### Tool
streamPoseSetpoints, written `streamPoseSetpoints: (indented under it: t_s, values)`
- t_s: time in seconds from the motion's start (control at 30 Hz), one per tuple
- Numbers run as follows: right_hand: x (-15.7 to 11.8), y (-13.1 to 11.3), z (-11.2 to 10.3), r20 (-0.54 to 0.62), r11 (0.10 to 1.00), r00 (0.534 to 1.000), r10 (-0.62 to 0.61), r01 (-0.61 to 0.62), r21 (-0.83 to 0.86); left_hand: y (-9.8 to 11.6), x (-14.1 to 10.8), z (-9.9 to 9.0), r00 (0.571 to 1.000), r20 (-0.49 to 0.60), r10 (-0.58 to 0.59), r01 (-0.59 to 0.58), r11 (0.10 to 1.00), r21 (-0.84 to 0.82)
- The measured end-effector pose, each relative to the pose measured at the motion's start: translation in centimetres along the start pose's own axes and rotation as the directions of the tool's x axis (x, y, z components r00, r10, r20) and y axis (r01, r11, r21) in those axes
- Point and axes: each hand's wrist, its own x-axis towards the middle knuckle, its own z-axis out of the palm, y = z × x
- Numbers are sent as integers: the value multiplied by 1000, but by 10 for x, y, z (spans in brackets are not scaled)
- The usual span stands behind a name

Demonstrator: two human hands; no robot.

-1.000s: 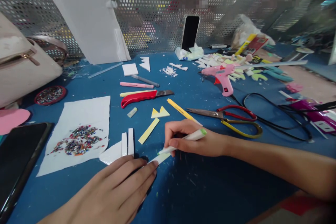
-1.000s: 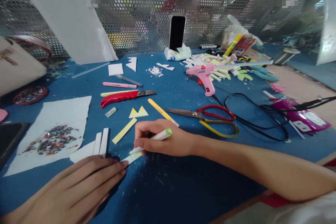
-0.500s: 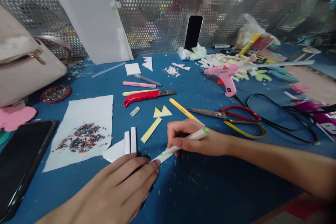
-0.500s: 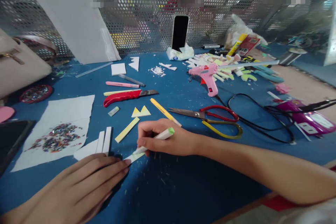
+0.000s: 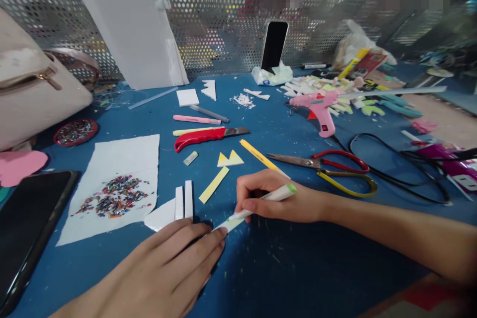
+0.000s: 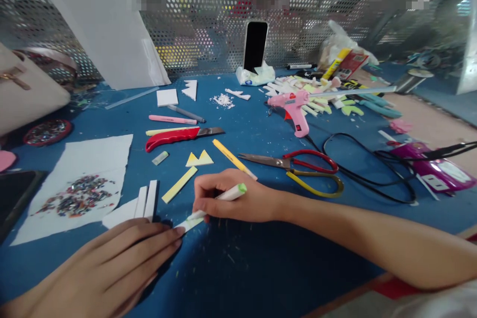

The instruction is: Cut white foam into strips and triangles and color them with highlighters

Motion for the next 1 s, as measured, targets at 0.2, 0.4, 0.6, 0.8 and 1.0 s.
streamPoseSetpoints:
  t_s: [0.2,0.4,0.6,0.8,1.0]
  values:
    - [0,0,0,41,999,999,-29,29,-12,1,0,1,1000,-14,20,-20,1000,12]
    - [0,-2,-2,63,1000,998,17,-18,13,0,-1,1,1000,-3,12,-12,1000,6]
    - [1,-2,-1,35,1000,999,-7,7,10,0,2,0,1000,-26,13,-12,1000,11]
    - [1,-2,-1,41,998,999,28,-31,63,-1,0,1,1000,-10,25,-25,1000,15]
    - [1,-2,-1,54,1000,998,9,-10,19,-2,3,-1,999,-28,28,-27,999,24]
